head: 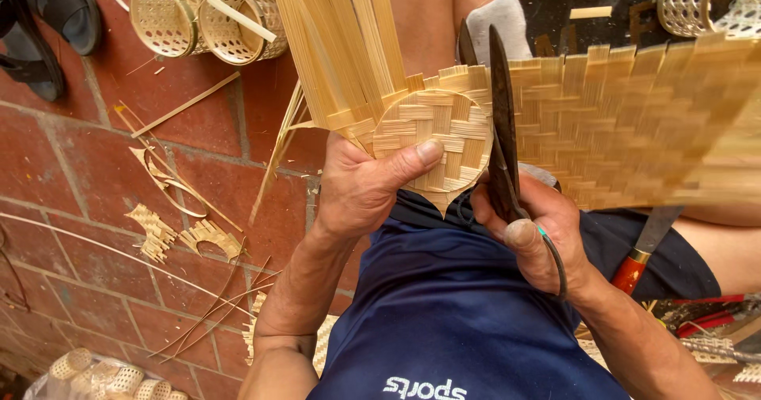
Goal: The person sits on the floor assembling a woven bamboo basket. They fit a perforated woven bamboo sheet around a cylindrical form, press a bamboo rim ring into place, and trim excess bamboo strips from the edge using shears while holding the round base.
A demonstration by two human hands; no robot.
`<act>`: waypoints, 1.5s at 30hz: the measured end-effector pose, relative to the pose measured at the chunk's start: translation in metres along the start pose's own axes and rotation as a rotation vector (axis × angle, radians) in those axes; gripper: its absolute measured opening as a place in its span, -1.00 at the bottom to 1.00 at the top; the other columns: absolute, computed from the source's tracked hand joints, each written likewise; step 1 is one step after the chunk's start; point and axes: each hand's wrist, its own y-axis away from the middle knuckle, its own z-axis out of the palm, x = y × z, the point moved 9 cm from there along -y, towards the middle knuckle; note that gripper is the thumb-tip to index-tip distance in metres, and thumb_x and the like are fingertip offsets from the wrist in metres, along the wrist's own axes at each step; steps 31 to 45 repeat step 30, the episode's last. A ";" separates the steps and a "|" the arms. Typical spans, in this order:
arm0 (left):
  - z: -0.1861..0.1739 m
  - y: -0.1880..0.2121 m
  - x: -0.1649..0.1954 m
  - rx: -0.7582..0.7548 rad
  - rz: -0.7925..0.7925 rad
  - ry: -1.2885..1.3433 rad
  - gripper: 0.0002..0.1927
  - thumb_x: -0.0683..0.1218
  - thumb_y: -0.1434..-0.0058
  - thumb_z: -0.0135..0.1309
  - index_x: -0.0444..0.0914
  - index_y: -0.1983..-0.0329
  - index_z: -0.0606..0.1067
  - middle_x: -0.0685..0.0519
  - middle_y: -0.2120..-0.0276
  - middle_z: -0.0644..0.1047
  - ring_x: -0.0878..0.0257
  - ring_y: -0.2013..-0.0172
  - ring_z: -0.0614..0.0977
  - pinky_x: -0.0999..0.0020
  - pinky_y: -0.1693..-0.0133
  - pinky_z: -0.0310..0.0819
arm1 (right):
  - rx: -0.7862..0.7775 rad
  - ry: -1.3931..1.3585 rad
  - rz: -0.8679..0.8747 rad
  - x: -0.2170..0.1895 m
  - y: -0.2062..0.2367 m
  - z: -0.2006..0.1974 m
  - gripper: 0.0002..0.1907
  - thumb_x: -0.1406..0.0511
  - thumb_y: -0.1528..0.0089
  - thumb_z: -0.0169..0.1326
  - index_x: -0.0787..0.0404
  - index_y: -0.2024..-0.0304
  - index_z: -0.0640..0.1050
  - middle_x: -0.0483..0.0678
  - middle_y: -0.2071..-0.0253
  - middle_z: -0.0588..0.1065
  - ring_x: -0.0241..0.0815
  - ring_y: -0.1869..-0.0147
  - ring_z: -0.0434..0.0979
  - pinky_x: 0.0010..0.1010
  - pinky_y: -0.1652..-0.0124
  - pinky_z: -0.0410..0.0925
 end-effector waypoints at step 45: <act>-0.018 0.034 0.013 0.109 0.127 0.067 -0.68 -0.32 -0.37 0.19 -0.44 -0.18 0.52 -0.09 0.03 0.64 0.19 0.03 0.68 0.24 -0.11 0.63 | -0.058 0.146 -0.272 -0.003 -0.012 0.022 0.28 -0.47 -0.11 -0.03 0.36 -0.49 0.21 -0.09 0.05 0.37 -0.28 0.02 0.30 -0.46 0.00 0.24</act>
